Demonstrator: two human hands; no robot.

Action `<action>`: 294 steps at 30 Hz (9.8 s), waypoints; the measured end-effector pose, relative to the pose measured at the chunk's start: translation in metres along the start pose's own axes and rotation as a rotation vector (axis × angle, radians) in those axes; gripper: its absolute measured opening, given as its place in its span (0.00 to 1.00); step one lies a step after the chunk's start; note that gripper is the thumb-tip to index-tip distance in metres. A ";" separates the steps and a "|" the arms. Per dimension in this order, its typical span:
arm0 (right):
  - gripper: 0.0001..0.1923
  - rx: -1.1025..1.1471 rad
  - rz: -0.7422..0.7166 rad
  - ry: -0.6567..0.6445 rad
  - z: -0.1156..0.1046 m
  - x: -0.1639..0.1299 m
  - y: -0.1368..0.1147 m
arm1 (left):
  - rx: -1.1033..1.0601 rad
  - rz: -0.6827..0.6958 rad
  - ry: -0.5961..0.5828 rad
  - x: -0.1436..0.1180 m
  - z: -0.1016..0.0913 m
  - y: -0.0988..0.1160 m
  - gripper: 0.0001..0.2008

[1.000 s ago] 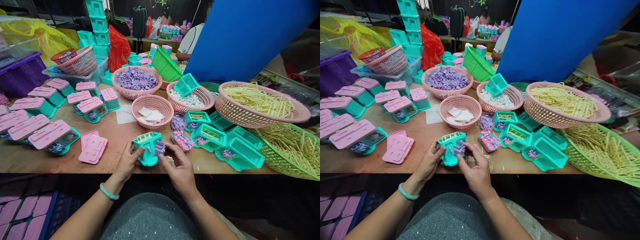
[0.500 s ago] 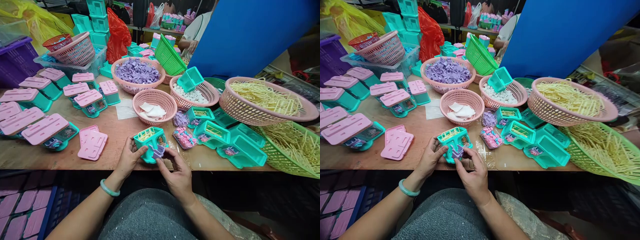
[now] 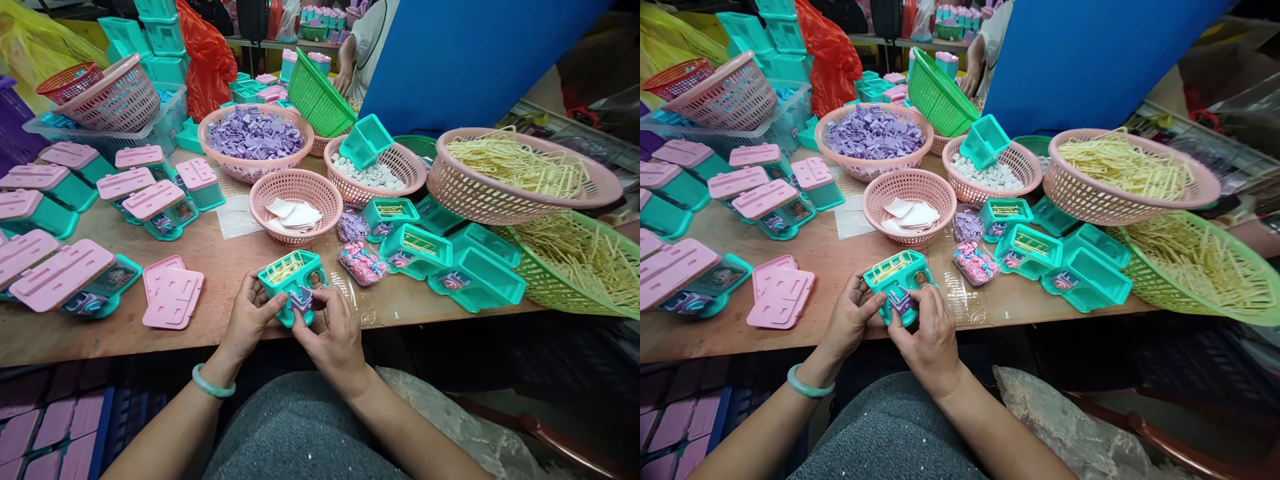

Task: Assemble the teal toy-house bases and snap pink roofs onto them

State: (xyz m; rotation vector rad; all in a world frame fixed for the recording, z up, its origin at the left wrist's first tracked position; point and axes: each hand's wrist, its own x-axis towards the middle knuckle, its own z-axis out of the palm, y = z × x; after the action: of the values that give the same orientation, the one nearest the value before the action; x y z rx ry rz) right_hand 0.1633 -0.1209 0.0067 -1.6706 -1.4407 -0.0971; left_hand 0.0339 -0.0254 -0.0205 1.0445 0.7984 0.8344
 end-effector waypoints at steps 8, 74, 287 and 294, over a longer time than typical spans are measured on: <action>0.12 -0.091 -0.020 0.065 0.008 -0.011 0.005 | 0.059 0.000 0.001 -0.005 0.000 -0.005 0.33; 0.14 0.291 -0.308 -0.421 -0.026 -0.033 0.058 | 0.760 0.486 -0.317 -0.013 -0.026 -0.018 0.42; 0.18 0.401 0.090 -0.076 -0.006 -0.055 0.047 | 1.131 0.613 -0.132 -0.020 -0.007 -0.021 0.43; 0.17 0.456 0.112 -0.092 -0.007 -0.052 0.050 | 1.113 0.626 -0.132 -0.020 -0.007 -0.021 0.44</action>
State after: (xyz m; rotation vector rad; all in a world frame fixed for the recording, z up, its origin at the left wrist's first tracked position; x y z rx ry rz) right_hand 0.1915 -0.1607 -0.0470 -1.3843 -1.3121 0.3505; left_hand 0.0232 -0.0454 -0.0390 2.3978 0.8283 0.8034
